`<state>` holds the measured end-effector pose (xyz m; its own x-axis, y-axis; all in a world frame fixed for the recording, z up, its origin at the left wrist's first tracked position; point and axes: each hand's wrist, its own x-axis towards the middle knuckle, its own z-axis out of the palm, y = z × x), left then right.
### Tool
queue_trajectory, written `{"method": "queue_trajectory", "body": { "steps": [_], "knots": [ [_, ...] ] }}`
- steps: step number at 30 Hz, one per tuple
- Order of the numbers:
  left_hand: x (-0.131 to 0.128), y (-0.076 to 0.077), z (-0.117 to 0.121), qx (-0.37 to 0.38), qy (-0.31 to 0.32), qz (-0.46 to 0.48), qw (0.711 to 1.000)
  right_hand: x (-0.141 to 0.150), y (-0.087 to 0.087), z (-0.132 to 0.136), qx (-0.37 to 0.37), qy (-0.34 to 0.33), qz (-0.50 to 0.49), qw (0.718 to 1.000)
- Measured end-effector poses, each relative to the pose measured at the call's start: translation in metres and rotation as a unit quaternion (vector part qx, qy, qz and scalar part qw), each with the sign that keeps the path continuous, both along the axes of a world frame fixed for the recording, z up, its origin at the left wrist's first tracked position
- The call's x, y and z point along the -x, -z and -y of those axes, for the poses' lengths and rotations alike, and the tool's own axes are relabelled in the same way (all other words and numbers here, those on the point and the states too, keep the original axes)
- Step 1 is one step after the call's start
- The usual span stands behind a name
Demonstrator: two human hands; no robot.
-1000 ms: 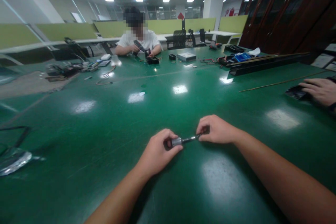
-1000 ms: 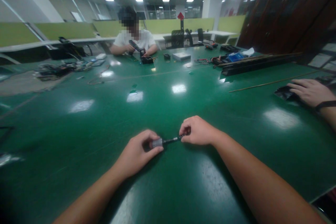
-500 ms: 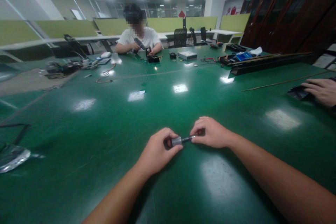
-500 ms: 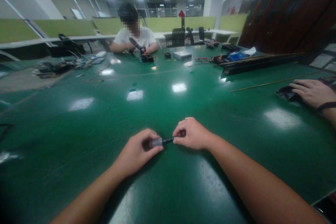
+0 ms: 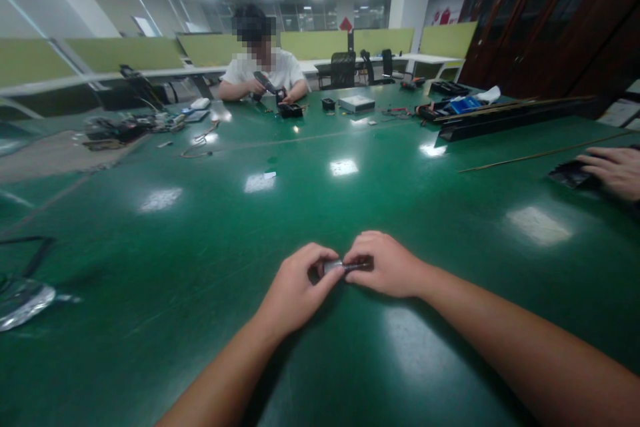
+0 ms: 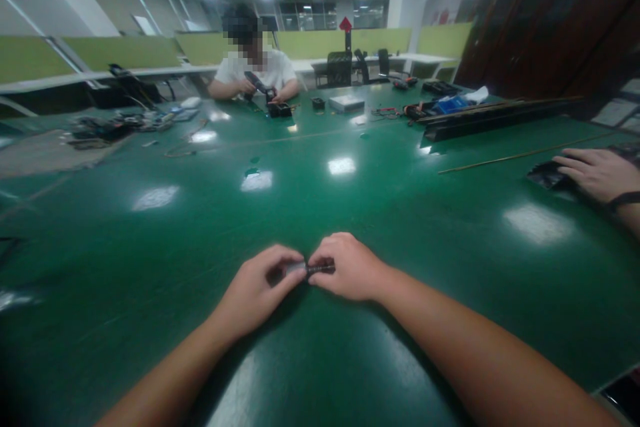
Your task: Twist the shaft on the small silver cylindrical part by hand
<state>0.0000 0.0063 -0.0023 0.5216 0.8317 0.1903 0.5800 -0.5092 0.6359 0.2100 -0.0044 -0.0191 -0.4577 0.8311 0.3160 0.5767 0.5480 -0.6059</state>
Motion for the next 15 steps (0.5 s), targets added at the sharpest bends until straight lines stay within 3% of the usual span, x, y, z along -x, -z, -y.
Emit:
{"method": "queue_trajectory", "body": {
  "steps": [15],
  "knots": [
    [0.0018, 0.0004, 0.0005, 0.017, 0.004, -0.008, 1.000, -0.0028, -0.0042, 0.0019, 0.023, -0.001, -0.003, 1.000]
  ]
}}
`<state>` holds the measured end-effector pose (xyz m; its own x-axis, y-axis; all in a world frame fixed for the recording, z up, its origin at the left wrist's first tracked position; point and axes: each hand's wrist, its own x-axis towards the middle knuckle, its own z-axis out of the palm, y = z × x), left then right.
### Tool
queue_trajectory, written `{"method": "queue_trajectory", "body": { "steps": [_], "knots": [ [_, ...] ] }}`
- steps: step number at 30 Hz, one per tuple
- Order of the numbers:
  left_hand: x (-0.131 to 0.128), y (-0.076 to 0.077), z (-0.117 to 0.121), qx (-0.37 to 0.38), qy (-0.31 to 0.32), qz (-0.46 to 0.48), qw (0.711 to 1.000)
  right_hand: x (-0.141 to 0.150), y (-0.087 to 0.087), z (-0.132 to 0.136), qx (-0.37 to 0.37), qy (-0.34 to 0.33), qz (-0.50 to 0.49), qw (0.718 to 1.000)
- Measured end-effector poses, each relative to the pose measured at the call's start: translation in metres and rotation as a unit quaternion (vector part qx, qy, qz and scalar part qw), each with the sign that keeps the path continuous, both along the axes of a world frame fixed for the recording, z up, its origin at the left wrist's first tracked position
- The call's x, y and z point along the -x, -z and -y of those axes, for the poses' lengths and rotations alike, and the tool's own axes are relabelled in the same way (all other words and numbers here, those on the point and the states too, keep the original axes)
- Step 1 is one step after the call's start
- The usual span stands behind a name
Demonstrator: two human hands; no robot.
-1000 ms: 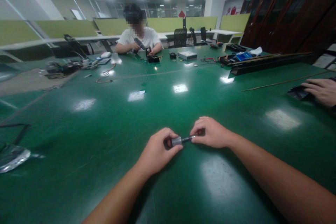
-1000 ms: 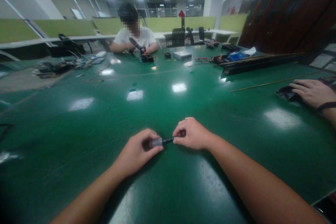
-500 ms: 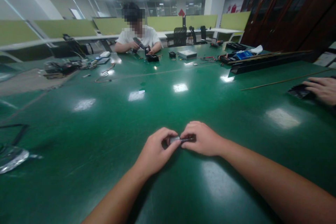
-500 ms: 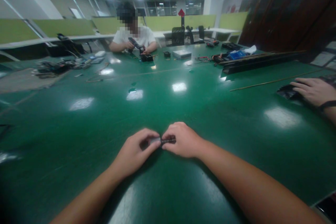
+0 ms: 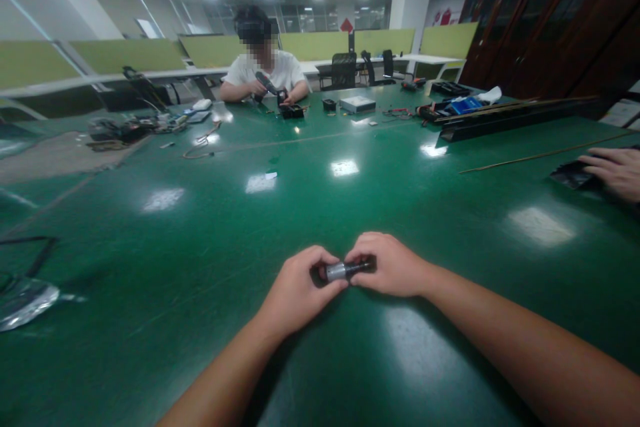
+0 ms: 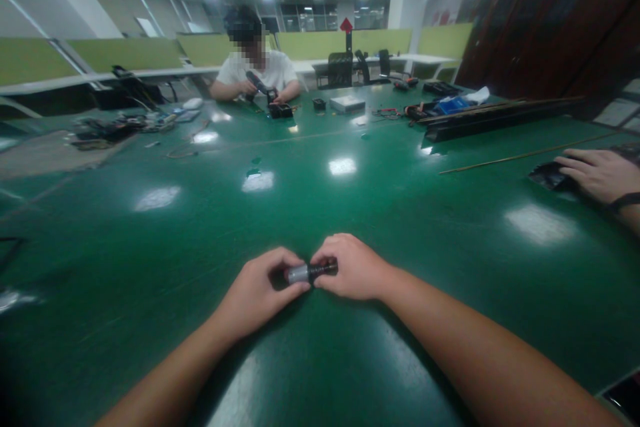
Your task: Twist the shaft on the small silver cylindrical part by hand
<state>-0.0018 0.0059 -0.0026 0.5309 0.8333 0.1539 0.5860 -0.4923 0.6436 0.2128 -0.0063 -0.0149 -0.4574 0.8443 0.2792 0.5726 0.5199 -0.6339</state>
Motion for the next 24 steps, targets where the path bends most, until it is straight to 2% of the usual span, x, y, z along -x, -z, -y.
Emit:
{"method": "queue_trajectory", "body": {
  "steps": [24],
  "knots": [
    [0.0008, -0.0004, -0.0003, -0.006, 0.008, -0.004, 1.000, 0.0045, 0.0028, -0.0004, -0.023, 0.010, 0.000, 1.000]
  ]
}}
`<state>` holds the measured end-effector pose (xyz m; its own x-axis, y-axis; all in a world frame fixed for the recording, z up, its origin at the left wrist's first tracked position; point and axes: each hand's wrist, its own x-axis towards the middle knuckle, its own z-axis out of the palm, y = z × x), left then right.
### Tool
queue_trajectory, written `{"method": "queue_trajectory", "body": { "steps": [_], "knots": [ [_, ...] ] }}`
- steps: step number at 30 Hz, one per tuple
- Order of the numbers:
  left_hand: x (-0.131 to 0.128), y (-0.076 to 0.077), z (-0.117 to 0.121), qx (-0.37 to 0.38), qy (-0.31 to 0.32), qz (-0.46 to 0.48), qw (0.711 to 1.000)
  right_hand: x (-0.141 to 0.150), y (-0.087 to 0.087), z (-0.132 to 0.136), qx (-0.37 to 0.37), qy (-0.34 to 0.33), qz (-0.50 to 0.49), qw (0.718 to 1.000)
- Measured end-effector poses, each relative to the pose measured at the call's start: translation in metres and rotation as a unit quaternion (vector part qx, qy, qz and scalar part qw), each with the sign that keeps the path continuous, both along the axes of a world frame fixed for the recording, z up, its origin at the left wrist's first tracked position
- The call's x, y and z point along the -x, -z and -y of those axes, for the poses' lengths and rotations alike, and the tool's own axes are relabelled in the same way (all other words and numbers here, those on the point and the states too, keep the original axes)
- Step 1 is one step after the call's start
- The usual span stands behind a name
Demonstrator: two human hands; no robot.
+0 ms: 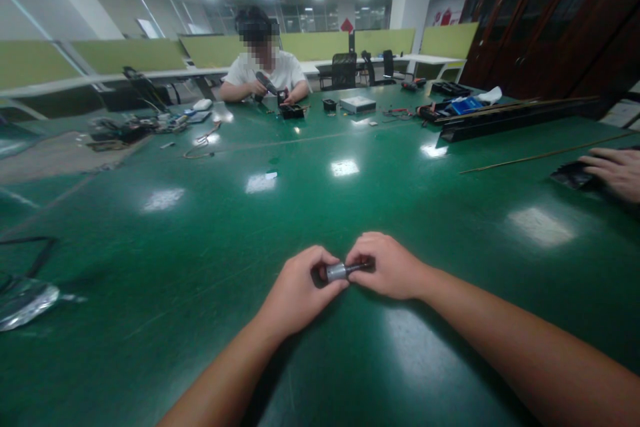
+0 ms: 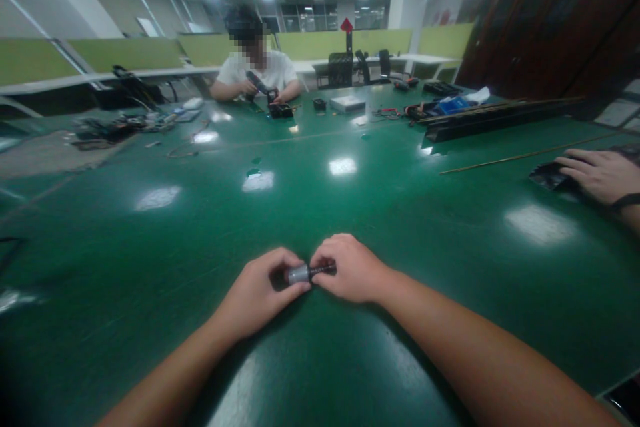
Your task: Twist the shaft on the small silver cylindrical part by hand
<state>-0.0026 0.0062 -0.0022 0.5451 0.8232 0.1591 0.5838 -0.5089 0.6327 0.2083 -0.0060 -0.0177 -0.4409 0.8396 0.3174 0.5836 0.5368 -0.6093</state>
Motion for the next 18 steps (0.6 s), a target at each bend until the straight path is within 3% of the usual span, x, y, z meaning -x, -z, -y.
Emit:
{"method": "queue_trajectory", "body": {
  "steps": [18],
  "knots": [
    [-0.0004, 0.0001, 0.0002, -0.005, -0.002, -0.007, 1.000, -0.0032, -0.0026, -0.0009, 0.012, -0.008, 0.001, 1.000]
  ]
}}
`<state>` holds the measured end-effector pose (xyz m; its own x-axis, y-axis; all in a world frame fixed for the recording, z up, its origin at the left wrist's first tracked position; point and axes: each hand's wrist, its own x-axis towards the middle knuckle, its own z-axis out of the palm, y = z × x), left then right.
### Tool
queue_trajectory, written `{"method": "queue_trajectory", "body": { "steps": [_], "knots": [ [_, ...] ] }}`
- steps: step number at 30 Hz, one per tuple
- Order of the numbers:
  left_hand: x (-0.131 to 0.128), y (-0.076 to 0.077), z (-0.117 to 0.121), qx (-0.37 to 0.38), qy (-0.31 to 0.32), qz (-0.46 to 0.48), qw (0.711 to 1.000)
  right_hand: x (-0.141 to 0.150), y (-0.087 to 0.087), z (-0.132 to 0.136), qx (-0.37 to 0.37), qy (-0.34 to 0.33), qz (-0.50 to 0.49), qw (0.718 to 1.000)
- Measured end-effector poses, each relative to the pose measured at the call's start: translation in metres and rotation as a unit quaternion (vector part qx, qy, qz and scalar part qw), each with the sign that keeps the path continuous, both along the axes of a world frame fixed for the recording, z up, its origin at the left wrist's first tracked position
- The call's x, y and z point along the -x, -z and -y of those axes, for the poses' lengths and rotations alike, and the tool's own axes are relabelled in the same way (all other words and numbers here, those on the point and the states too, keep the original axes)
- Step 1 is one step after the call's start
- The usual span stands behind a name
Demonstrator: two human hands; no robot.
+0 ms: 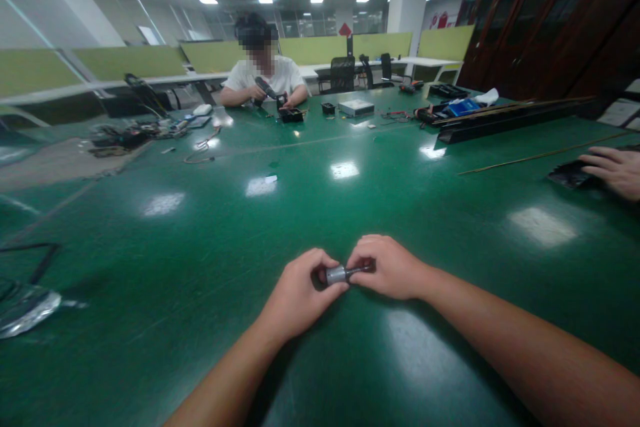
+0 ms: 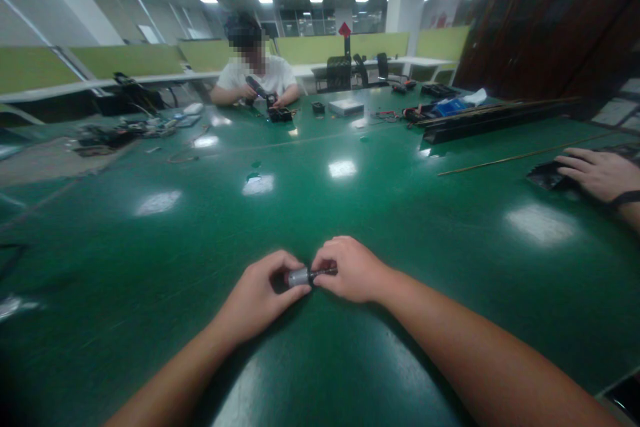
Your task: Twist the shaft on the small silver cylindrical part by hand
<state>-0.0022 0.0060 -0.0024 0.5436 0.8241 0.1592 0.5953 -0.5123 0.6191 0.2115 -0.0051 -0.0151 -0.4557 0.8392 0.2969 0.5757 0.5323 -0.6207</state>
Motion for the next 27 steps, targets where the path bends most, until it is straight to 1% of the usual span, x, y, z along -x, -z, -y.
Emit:
{"method": "queue_trajectory", "body": {
  "steps": [15, 27],
  "knots": [
    [-0.0011, -0.0015, 0.0013, 0.013, -0.002, 0.001, 1.000, -0.0035, -0.0031, 0.0008, 0.011, 0.002, 0.001, 1.000],
    [-0.0003, 0.0000, 0.0001, 0.016, 0.001, 0.004, 1.000, -0.0053, -0.0014, 0.0001, 0.019, -0.001, 0.009, 1.000]
  ]
}}
